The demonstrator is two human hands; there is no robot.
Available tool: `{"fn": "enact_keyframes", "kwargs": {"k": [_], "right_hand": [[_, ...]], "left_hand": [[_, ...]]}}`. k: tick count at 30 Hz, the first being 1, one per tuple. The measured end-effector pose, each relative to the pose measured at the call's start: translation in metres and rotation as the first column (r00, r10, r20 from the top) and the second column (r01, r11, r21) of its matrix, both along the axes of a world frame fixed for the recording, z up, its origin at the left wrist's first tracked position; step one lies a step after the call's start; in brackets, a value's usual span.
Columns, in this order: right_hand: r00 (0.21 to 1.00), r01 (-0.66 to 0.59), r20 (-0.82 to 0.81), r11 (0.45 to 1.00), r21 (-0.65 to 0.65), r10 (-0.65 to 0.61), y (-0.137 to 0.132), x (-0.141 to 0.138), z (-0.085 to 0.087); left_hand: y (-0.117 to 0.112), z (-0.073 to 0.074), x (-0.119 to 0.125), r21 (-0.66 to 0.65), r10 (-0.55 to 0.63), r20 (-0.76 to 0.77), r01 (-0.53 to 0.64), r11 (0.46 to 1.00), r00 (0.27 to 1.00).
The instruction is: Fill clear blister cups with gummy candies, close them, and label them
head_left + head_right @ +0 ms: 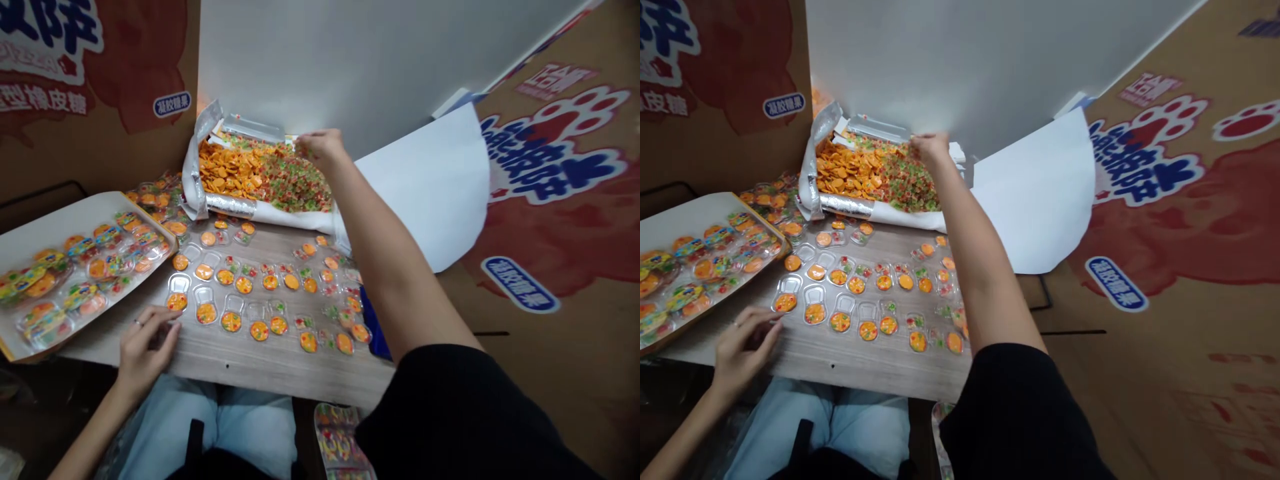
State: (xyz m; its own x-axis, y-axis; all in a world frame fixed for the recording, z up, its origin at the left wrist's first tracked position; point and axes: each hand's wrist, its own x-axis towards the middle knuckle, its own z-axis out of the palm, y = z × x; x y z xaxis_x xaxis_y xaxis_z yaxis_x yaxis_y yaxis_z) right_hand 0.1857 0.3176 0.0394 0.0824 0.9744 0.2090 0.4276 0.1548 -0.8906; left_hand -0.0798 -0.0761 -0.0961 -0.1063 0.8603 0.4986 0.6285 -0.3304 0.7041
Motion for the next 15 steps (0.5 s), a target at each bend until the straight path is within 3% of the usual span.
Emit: {"fn": "enact_keyframes", "kwargs": {"k": [2,4,6,8,10,11,13,15], "right_hand": [[0.994,-0.103,-0.035,0.993,-0.051,0.101,-0.029,-0.009,-0.003],[0.949,-0.315,-0.053,0.937,-0.149,0.310,-0.075,-0.019,-0.013],[0.850,-0.514,-0.051,0.807,-0.291,0.524,-0.131,-0.029,-0.025],[0.722,-0.652,-0.074,0.640,-0.407,0.688,-0.182,-0.035,-0.037],[0.621,-0.731,-0.128,0.514,-0.448,0.773,-0.220,-0.036,-0.047],[0.594,-0.754,-0.154,0.481,-0.446,0.789,-0.234,-0.035,-0.051],[0.584,-0.775,-0.191,0.472,-0.420,0.789,-0.250,-0.031,-0.057],[0.613,-0.765,-0.199,0.511,-0.391,0.765,-0.257,-0.025,-0.061]], "left_hand": [[0.011,0.011,0.004,-0.081,-0.011,0.075,0.017,0.997,0.997],[0.025,0.022,0.011,-0.153,-0.019,0.176,0.046,0.987,0.984],[0.041,0.032,0.022,-0.221,-0.032,0.291,0.099,0.970,0.956],[0.055,0.038,0.034,-0.270,-0.069,0.393,0.186,0.945,0.917],[0.064,0.040,0.045,-0.284,-0.134,0.450,0.284,0.916,0.883],[0.066,0.040,0.050,-0.282,-0.166,0.469,0.325,0.903,0.868],[0.068,0.039,0.057,-0.280,-0.203,0.506,0.382,0.881,0.838],[0.067,0.035,0.060,-0.284,-0.196,0.538,0.395,0.874,0.820]]}}
